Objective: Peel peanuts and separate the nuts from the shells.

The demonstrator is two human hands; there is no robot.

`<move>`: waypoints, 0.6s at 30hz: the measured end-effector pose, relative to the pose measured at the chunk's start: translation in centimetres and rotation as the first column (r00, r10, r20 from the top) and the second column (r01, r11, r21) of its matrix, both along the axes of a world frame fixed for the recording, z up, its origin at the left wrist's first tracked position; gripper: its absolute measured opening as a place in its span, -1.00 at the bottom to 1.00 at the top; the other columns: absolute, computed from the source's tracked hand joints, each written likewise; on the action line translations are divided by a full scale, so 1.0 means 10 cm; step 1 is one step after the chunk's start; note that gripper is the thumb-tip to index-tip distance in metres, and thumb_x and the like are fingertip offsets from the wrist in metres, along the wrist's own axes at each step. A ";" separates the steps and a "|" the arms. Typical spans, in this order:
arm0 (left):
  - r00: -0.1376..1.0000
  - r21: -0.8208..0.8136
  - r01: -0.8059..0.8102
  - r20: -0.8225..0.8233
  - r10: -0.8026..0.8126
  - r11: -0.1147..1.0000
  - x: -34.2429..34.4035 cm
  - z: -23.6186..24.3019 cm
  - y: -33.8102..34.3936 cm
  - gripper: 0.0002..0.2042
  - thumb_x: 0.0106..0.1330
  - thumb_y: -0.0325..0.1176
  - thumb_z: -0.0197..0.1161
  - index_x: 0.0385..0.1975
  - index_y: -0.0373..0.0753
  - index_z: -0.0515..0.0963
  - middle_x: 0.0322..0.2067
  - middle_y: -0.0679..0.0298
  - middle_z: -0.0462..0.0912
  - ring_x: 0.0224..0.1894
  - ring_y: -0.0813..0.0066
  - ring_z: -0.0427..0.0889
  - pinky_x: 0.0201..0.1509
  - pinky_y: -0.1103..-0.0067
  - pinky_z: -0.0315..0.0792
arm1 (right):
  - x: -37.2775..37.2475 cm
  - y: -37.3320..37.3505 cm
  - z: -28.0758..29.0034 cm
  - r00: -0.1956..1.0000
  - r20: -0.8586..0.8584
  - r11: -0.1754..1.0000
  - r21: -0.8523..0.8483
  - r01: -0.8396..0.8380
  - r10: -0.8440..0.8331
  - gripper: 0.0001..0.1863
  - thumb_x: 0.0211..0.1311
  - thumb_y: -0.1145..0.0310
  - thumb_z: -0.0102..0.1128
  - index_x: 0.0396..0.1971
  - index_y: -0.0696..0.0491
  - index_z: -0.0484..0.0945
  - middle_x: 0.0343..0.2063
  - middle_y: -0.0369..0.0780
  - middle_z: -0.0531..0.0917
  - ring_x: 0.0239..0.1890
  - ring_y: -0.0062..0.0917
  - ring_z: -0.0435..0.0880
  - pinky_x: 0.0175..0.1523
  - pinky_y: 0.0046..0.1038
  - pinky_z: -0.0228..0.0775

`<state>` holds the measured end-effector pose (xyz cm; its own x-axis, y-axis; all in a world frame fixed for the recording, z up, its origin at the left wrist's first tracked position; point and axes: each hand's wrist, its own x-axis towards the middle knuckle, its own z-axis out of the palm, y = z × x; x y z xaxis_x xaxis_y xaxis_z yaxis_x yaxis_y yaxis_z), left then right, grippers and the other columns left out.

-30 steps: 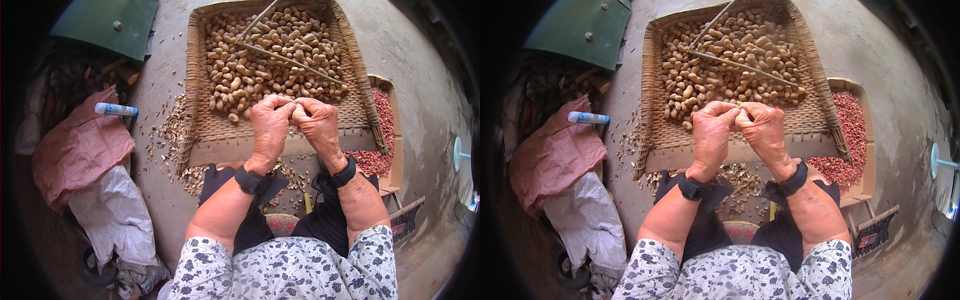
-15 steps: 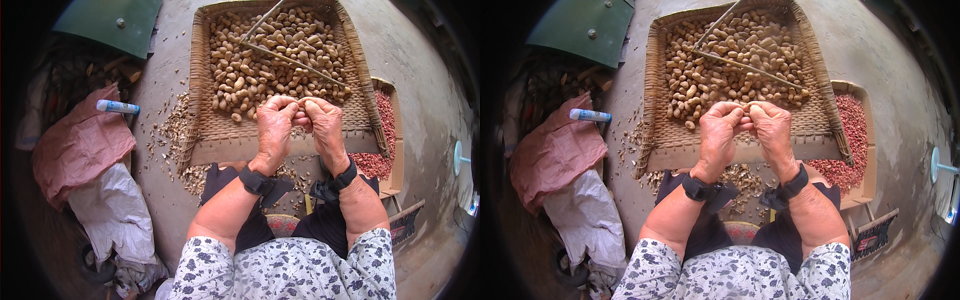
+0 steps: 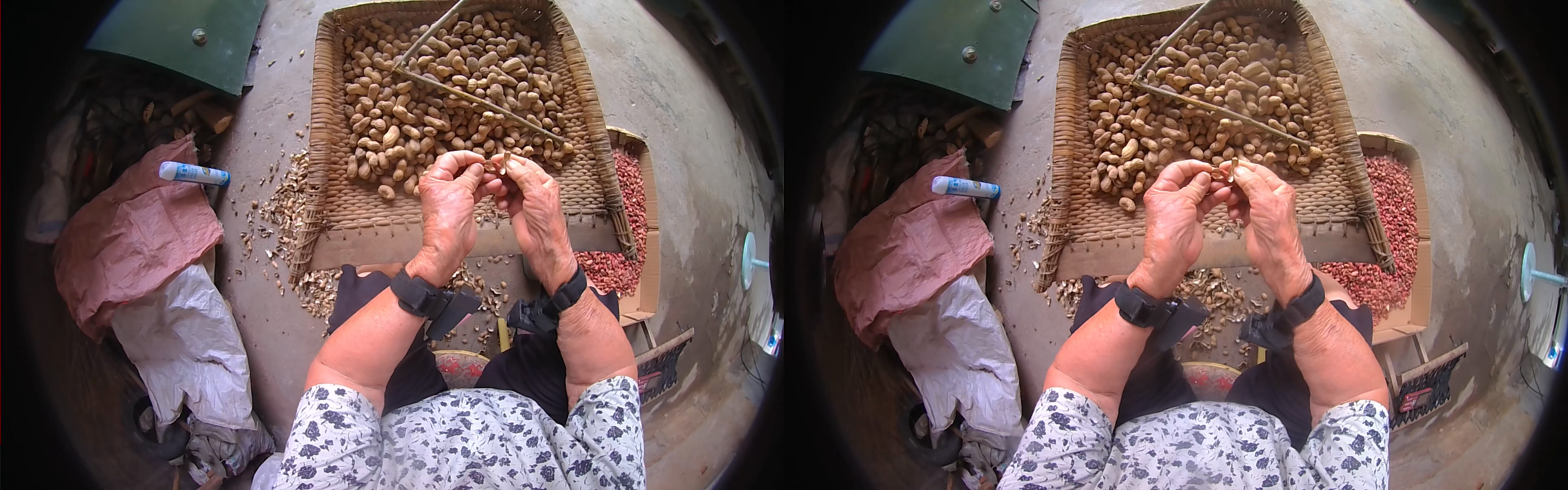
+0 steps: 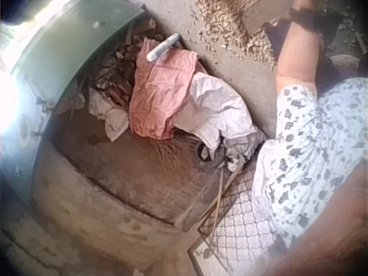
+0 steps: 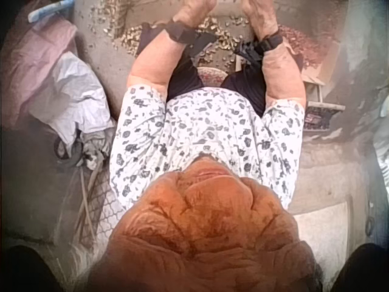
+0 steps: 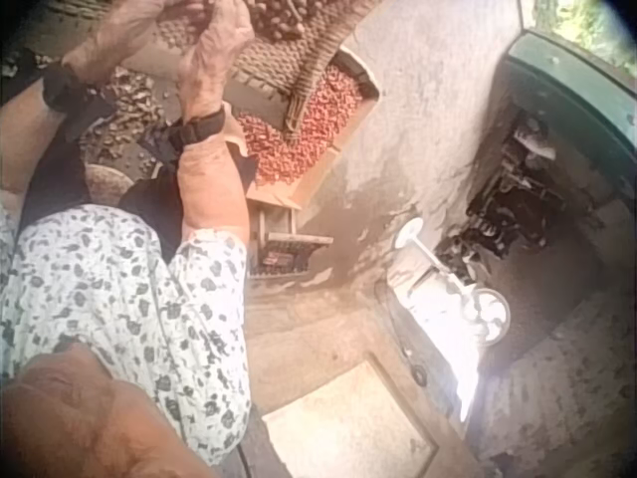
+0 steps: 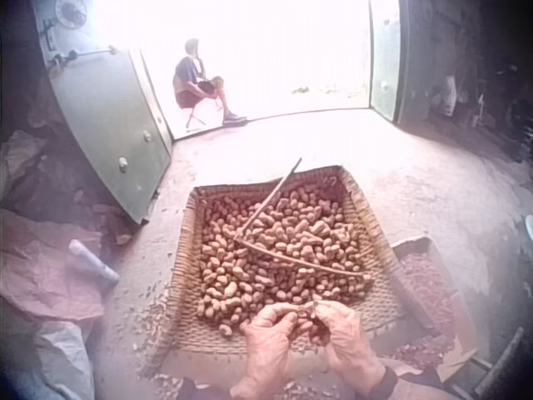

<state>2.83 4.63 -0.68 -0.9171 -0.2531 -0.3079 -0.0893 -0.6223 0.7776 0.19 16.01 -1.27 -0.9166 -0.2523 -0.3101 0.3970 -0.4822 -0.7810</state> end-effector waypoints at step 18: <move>0.998 0.274 -0.033 0.067 0.015 0.961 -0.04 -0.03 -0.06 -0.86 0.26 -0.60 0.03 -0.22 -0.41 0.44 -0.31 0.10 0.54 -0.28 0.36 0.59 -0.11 0.50 0.58 | -0.06 -0.05 0.08 0.884 -0.435 0.816 0.566 0.119 0.173 -0.85 0.19 0.49 0.08 -0.30 0.20 0.59 -0.39 -0.23 0.54 -0.39 -0.61 0.53 -0.30 -0.57 0.39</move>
<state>2.48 3.99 -0.97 -0.8880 -0.1722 -0.4264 -0.1154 -0.8140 0.5693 -0.42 15.51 -0.43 -0.9803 -0.1937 0.0387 -0.0602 0.1060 -0.9925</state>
